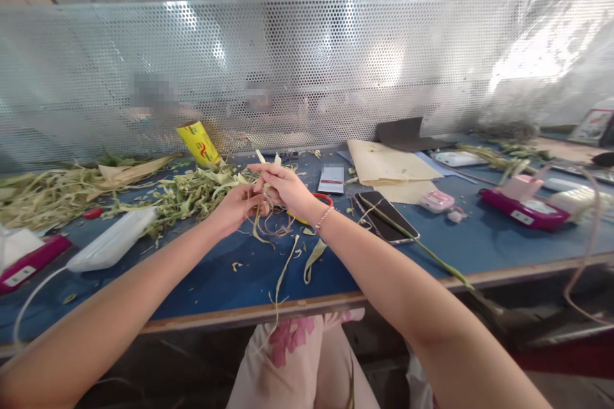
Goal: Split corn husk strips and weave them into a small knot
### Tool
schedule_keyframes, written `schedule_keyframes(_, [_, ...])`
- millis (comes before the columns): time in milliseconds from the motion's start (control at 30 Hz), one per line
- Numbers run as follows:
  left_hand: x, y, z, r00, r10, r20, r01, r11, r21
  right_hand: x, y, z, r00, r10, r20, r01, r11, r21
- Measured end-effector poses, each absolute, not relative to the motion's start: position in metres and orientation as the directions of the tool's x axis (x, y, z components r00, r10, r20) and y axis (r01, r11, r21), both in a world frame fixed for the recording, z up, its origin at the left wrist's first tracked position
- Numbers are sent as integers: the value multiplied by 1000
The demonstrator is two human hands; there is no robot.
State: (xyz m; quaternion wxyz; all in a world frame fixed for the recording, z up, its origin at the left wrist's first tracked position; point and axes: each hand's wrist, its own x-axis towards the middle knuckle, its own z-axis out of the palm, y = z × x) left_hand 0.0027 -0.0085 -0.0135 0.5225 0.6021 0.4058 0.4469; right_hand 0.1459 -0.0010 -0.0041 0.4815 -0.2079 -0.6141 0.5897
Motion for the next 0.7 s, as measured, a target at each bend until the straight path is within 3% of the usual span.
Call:
schedule_keyframes(267, [3, -5, -15, 123, 986, 114, 32, -118, 992, 146, -3, -2, -317, 816, 483, -252, 419, -872])
schedule_keyframes(433, [1, -4, -16, 77, 981, 176, 69, -181, 981, 146, -4, -3, -339, 787, 515, -221, 466, -857])
schedule_keyframes(567, [-2, -2, -17, 59, 959, 279, 96, -284, 954, 144, -4, -5, -411, 795, 445, -200, 398, -895])
schedule_keyframes(700, [-6, -2, -14, 60, 936, 347, 163, -353, 922, 141, 0, -7, -408, 847, 340, -40, 356, -934])
